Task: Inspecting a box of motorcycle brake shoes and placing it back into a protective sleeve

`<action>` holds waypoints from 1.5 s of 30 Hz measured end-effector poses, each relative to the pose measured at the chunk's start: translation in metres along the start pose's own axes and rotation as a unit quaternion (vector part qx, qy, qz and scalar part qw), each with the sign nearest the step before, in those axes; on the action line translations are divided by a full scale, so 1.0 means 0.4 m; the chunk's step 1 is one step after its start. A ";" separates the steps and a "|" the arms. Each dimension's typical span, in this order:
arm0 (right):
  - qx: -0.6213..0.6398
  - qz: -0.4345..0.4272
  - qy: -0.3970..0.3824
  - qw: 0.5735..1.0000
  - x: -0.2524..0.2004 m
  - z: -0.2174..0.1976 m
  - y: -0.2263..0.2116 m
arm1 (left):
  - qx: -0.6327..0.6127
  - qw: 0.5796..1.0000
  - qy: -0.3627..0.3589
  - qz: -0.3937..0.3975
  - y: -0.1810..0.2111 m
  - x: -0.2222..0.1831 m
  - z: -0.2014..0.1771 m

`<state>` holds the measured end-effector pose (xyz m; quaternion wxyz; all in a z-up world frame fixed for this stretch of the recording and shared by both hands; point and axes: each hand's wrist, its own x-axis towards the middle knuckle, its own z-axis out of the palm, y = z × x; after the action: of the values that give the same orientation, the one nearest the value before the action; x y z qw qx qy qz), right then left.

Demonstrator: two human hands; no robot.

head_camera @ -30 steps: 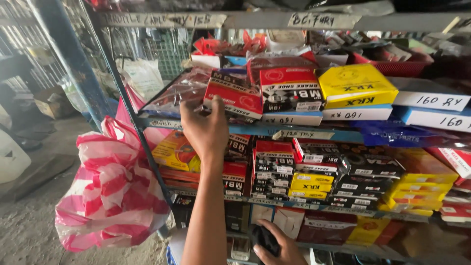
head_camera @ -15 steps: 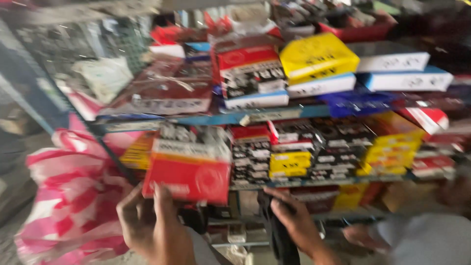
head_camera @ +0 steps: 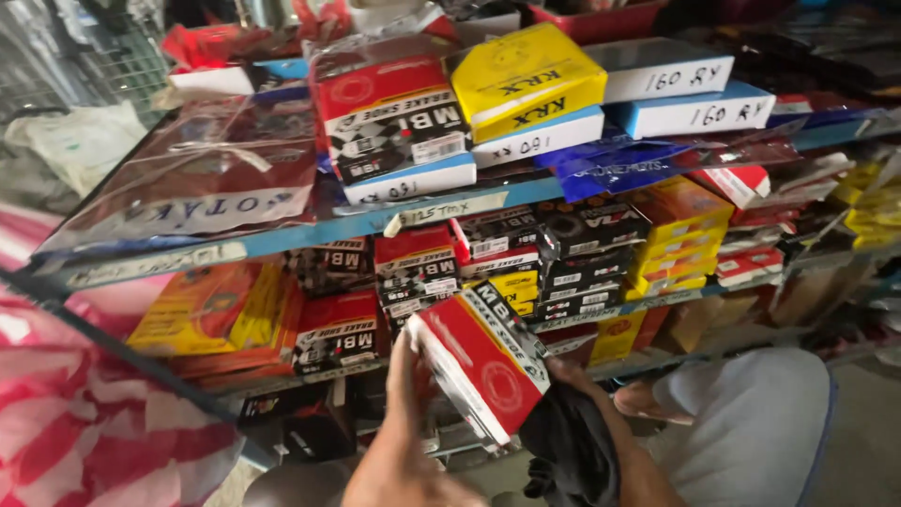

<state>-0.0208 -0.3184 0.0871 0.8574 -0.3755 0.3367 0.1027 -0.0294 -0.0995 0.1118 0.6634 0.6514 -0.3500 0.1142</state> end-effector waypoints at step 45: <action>-0.504 -0.708 -0.103 0.483 -0.008 0.106 0.039 | -0.574 0.805 0.149 -0.025 -0.298 0.008 0.129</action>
<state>-0.0085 -0.2771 0.1011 0.3319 -0.8418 -0.2432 -0.3493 0.0290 -0.1641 0.0154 0.9627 0.1350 -0.2325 -0.0287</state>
